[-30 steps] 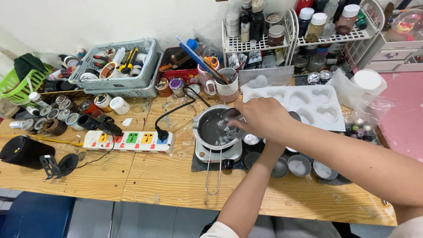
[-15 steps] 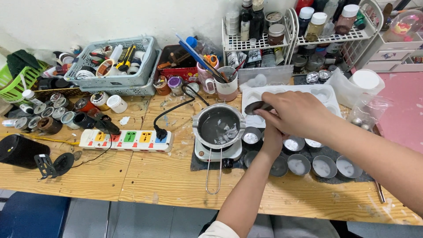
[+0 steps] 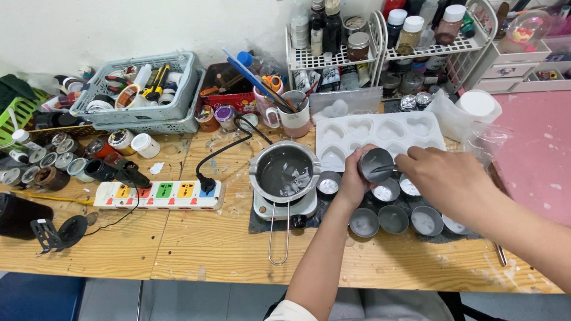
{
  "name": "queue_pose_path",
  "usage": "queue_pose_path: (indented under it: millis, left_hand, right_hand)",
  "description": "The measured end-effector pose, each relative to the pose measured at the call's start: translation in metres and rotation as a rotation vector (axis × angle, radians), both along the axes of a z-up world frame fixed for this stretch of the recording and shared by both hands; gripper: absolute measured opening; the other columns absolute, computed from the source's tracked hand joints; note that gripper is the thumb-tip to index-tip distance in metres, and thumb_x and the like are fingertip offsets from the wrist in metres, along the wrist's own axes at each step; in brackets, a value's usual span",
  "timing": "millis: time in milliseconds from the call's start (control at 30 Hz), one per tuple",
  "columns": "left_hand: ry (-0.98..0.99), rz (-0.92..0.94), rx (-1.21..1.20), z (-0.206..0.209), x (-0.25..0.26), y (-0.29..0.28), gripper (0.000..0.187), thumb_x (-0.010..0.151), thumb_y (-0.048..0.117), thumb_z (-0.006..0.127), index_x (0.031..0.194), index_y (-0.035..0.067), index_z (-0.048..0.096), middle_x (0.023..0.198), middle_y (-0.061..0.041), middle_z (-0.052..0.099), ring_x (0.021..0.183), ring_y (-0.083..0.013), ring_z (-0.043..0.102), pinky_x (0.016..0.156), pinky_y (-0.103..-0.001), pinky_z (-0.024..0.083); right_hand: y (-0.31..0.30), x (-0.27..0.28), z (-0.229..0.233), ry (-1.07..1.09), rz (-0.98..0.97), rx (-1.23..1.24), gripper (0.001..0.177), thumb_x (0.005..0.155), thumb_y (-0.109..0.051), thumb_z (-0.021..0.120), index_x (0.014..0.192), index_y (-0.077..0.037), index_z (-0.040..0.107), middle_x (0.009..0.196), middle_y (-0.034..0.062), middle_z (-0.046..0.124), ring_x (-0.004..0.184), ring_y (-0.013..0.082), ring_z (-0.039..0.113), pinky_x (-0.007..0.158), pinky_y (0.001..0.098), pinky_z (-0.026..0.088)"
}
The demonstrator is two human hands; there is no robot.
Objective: Placing small white wick-stabilizing discs into metal candle cups on a workbench.
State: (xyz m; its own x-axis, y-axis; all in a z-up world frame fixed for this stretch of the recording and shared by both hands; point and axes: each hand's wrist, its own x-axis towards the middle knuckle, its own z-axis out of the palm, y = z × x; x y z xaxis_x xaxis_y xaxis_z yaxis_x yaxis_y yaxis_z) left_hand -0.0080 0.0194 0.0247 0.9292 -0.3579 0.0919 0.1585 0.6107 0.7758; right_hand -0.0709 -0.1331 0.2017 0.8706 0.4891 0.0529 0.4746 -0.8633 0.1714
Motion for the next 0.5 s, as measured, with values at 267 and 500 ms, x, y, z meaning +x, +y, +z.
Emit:
queue_pose_path:
  millis: [267,500]
  left_hand:
    - [-0.030,-0.039,0.125,0.002,-0.001,0.000,0.055,0.110,0.057,0.025,0.108,0.016,0.061,0.079,0.004,0.055,0.063,-0.0070,0.046,0.054,-0.023,0.033]
    - [-0.060,0.004,0.204,-0.013,0.000,-0.004,0.056,0.113,0.052,0.024,0.103,0.013,0.062,0.079,0.003,0.055,0.069,-0.0073,0.049,0.057,-0.024,0.037]
  right_hand:
    - [0.003,-0.003,-0.044,-0.182,0.015,-0.187,0.018,0.083,-0.016,0.065,0.097,-0.007,0.056,0.083,0.0051,0.066,0.077,0.0201,0.073,0.052,0.0311,0.060]
    - [-0.003,0.001,-0.064,-0.074,-0.043,-0.001,0.010,0.088,-0.010,0.060,0.094,-0.004,0.054,0.077,0.0101,0.070,0.065,0.0272,0.075,0.052,0.0368,0.059]
